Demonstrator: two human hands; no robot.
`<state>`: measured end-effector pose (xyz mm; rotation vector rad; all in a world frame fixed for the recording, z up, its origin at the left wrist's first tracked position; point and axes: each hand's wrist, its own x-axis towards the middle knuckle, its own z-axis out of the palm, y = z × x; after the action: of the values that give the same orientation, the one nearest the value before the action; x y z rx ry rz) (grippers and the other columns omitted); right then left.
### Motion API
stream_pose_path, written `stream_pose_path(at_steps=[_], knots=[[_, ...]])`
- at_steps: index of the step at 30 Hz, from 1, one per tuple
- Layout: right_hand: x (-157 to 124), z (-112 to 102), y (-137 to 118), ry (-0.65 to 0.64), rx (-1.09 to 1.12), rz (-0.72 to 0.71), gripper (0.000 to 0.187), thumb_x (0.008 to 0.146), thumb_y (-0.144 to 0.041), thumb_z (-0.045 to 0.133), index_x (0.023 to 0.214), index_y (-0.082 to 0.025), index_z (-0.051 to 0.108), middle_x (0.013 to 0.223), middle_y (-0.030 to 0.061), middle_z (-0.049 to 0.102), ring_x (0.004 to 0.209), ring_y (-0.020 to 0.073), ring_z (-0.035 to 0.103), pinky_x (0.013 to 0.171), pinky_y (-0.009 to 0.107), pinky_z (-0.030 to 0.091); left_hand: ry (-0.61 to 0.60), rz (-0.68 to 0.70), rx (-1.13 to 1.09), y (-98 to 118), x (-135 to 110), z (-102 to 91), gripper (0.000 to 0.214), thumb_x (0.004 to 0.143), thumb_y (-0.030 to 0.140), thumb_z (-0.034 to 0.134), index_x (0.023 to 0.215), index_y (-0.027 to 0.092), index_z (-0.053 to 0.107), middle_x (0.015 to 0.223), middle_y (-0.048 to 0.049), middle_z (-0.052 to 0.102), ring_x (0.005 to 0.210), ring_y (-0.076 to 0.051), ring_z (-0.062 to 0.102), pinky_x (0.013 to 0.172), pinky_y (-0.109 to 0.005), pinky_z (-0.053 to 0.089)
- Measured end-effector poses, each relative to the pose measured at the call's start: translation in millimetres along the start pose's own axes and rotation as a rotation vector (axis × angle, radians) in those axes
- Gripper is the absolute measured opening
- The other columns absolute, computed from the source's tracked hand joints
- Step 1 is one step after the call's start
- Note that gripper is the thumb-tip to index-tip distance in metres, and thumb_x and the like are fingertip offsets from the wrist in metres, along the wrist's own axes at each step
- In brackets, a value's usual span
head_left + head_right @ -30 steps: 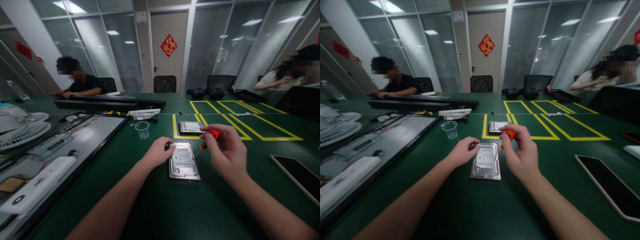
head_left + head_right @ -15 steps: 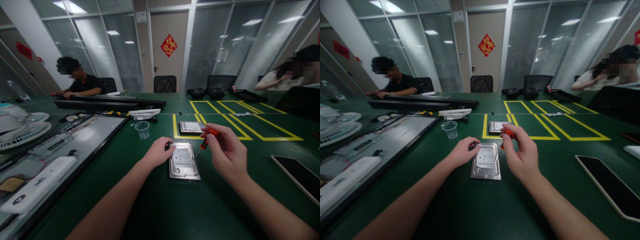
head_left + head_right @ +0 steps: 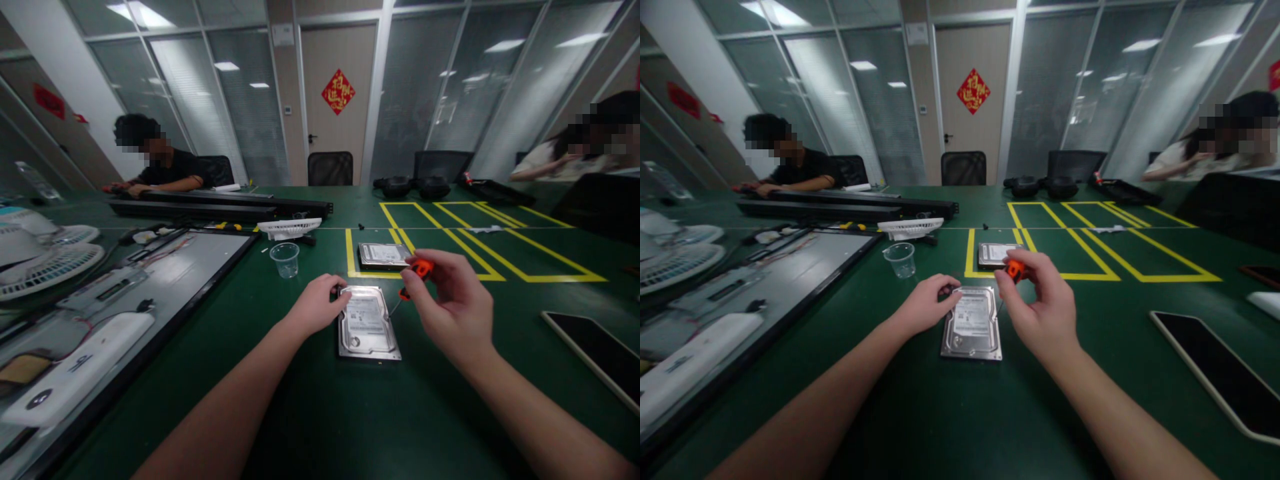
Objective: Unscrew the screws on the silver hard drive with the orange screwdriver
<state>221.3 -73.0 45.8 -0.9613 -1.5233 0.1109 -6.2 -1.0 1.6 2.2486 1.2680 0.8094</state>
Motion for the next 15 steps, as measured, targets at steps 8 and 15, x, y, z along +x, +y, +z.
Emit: stream_pose_path(at_steps=[8,15], knots=[[-0.1,-1.3,-3.6,-0.027,0.012,0.007,0.037,0.094,-0.022,0.068,0.13,-0.029,0.065,0.116,0.0064,0.071,0.102,0.0233,0.071,0.091,0.046,0.06,0.005,0.001,-0.012,-1.0,-0.3,0.6,0.027,0.097,0.038,0.062,0.111,0.019,0.074,0.108,-0.0086,0.071,0.096,-0.023,0.067,0.085,-0.036,0.055],[-1.5,-1.6,-4.3,-0.053,0.092,0.05,0.035,0.099,-0.023,0.061,0.133,-0.03,0.063,0.118,0.0054,0.071,0.1,0.0208,0.072,0.091,0.044,0.061,0.005,0.005,-0.02,-3.2,-0.2,1.5,0.028,0.097,0.039,0.062,0.113,0.019,0.074,0.109,-0.0084,0.071,0.096,-0.023,0.066,0.085,-0.037,0.054]])
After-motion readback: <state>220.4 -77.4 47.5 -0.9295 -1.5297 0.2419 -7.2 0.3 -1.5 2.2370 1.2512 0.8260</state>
